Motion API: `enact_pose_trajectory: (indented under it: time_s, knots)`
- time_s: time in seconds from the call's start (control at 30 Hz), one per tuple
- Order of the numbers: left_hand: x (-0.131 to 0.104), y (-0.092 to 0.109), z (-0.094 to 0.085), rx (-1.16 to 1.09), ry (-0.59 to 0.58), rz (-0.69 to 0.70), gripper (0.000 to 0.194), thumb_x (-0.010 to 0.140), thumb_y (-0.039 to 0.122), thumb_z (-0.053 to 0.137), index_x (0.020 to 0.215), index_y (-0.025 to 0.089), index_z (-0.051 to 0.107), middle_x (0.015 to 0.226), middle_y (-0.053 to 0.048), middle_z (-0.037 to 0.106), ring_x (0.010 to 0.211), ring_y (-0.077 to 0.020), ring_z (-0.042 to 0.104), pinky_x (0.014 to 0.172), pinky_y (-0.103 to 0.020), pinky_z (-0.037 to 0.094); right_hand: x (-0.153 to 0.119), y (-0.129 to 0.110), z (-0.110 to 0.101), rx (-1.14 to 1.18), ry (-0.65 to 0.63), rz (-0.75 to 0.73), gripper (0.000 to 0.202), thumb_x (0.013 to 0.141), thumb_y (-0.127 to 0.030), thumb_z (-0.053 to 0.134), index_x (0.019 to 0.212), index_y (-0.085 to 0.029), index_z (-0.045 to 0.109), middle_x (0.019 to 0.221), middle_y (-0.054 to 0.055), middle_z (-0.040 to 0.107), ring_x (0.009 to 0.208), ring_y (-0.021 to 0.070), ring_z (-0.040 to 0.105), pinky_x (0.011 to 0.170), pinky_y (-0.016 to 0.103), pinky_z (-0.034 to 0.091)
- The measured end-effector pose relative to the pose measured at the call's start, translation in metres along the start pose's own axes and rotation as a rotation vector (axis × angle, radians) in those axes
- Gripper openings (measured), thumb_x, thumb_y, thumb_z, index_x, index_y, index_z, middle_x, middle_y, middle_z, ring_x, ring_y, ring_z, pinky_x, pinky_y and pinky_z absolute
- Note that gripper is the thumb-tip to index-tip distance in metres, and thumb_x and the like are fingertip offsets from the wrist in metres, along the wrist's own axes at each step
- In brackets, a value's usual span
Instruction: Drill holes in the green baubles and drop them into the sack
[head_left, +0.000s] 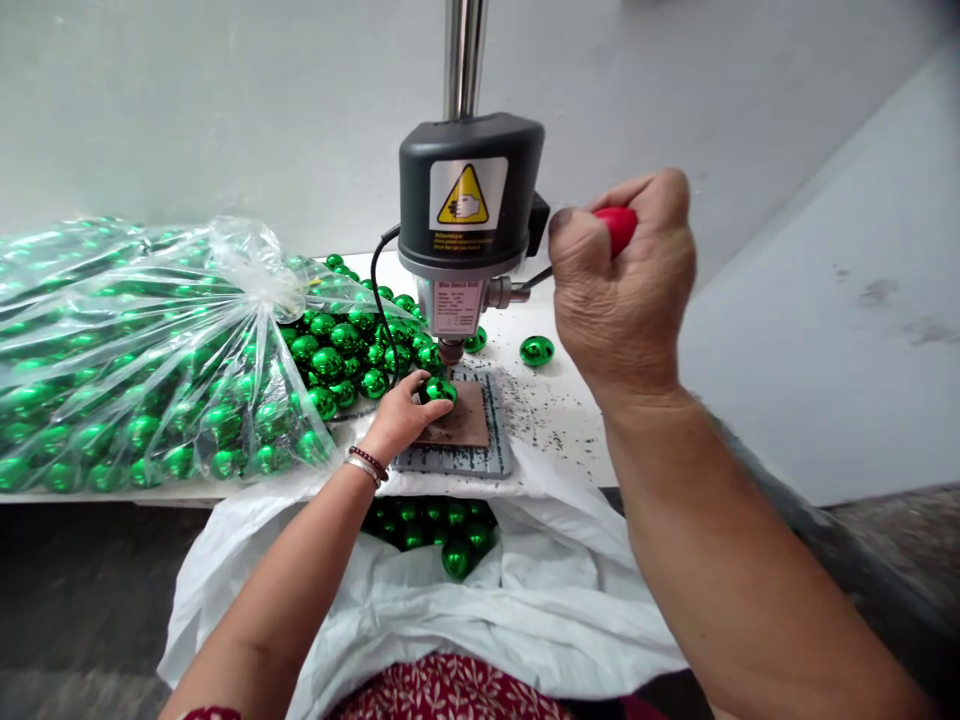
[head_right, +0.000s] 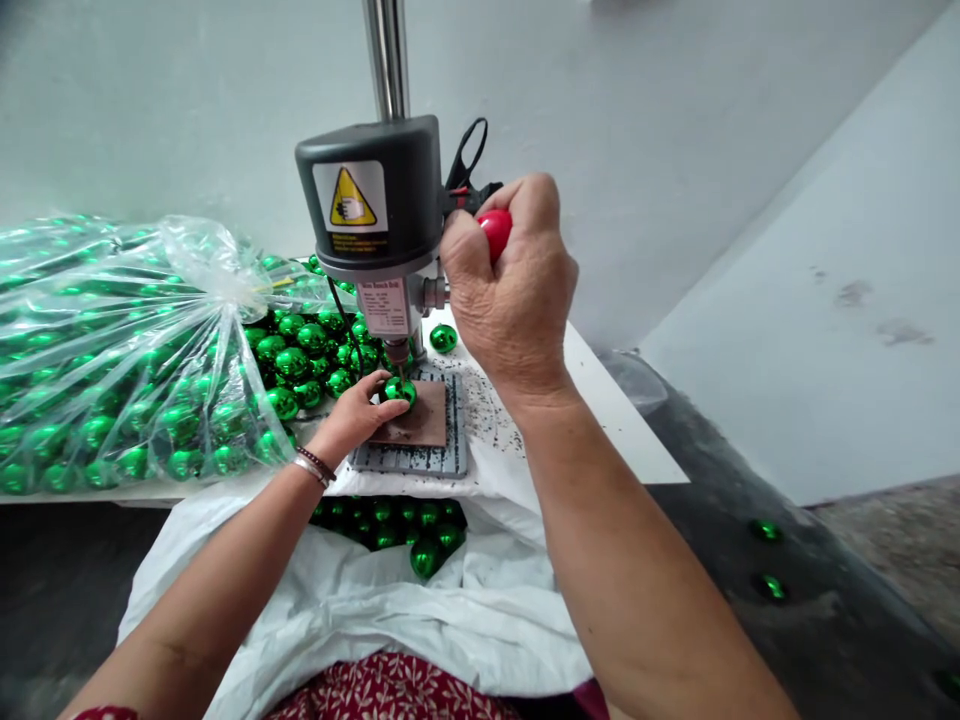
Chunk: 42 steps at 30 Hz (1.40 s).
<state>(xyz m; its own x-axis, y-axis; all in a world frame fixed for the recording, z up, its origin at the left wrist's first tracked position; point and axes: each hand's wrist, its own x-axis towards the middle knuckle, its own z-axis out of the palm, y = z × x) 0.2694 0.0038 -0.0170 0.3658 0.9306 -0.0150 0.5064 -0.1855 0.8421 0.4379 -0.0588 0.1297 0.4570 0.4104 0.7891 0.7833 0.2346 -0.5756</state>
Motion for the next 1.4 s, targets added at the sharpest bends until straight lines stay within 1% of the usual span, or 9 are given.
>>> enact_pose_trajectory:
  time_s: [0.13,0.23,0.3,0.53,0.67,0.77,1.03,1.23,1.4]
  knots:
    - [-0.005,0.002,0.003,0.179,-0.024,0.048,0.059,0.072,0.035,0.074,0.129,0.022,0.060,0.093,-0.002,0.071,0.079,-0.0179,0.062,0.075,-0.028,0.049,0.000,0.003,-0.001,-0.015,-0.031,-0.001,0.019,0.090,-0.032,0.053,0.088,-0.014,0.045,0.077,-0.006,0.042,0.066,0.0004,0.038,0.074,0.018,0.040]
    - [-0.008,0.001,0.007,0.266,0.010,0.131,0.059,0.071,0.032,0.076,0.128,0.024,0.062,0.106,-0.004,0.072,0.085,-0.0196,0.064,0.080,-0.029,0.049,-0.002,0.003,-0.001,-0.015,-0.024,-0.011,0.022,0.090,-0.034,0.054,0.088,-0.014,0.045,0.078,-0.006,0.043,0.067,0.0005,0.038,0.073,0.018,0.039]
    - [-0.010,0.000,0.009,0.258,0.028,0.157,0.055,0.072,0.033,0.076,0.125,0.025,0.063,0.111,-0.004,0.071,0.087,-0.0196,0.064,0.081,-0.029,0.048,-0.003,0.001,-0.002,-0.007,-0.006,-0.002,0.021,0.089,-0.033,0.055,0.087,-0.015,0.045,0.077,-0.006,0.043,0.066,0.0000,0.038,0.071,0.016,0.038]
    - [-0.013,0.000,0.015,0.138,0.016,0.124,0.043,0.078,0.037,0.069,0.119,0.023,0.063,0.088,0.000,0.070,0.076,-0.0154,0.060,0.065,-0.024,0.042,-0.004,-0.007,-0.004,-0.050,-0.036,0.051,0.016,0.087,-0.025,0.056,0.086,-0.014,0.044,0.077,-0.006,0.043,0.067,0.0004,0.039,0.073,0.019,0.040]
    - [-0.013,-0.001,0.018,0.109,0.021,0.101,0.042,0.077,0.036,0.069,0.116,0.023,0.063,0.086,0.001,0.069,0.076,-0.0151,0.060,0.062,-0.023,0.039,-0.006,-0.002,-0.003,-0.032,0.001,-0.012,0.017,0.087,-0.026,0.056,0.084,-0.015,0.043,0.075,-0.007,0.044,0.065,0.0000,0.039,0.068,0.018,0.038]
    - [-0.012,-0.002,0.019,0.129,0.025,0.082,0.043,0.076,0.037,0.071,0.116,0.024,0.063,0.089,0.001,0.071,0.078,-0.0163,0.062,0.063,-0.024,0.039,-0.013,0.002,-0.003,-0.001,0.037,-0.076,0.018,0.087,-0.028,0.055,0.084,-0.015,0.044,0.073,-0.007,0.044,0.064,-0.0001,0.039,0.063,0.016,0.037]
    - [-0.014,-0.005,0.021,0.113,0.051,0.108,0.040,0.077,0.038,0.071,0.115,0.025,0.064,0.102,-0.001,0.073,0.089,-0.0194,0.065,0.076,-0.027,0.045,-0.034,0.004,-0.010,0.007,0.047,-0.121,0.013,0.083,-0.026,0.054,0.080,-0.017,0.045,0.069,-0.007,0.048,0.060,0.0009,0.041,0.059,0.016,0.039]
    - [-0.015,-0.004,0.021,0.129,0.038,0.104,0.040,0.078,0.038,0.069,0.115,0.025,0.063,0.103,-0.002,0.074,0.091,-0.0210,0.066,0.079,-0.029,0.046,-0.040,0.002,-0.012,-0.016,0.049,-0.080,0.014,0.080,-0.029,0.053,0.076,-0.020,0.044,0.064,-0.006,0.045,0.055,0.0032,0.041,0.055,0.018,0.040]
    - [-0.015,-0.003,0.021,0.128,0.036,0.096,0.040,0.078,0.037,0.070,0.116,0.025,0.063,0.103,-0.001,0.074,0.092,-0.0204,0.066,0.080,-0.029,0.047,-0.046,0.003,-0.011,-0.040,0.049,-0.062,0.013,0.081,-0.031,0.050,0.075,-0.021,0.042,0.065,-0.005,0.044,0.056,0.0054,0.043,0.057,0.020,0.042]
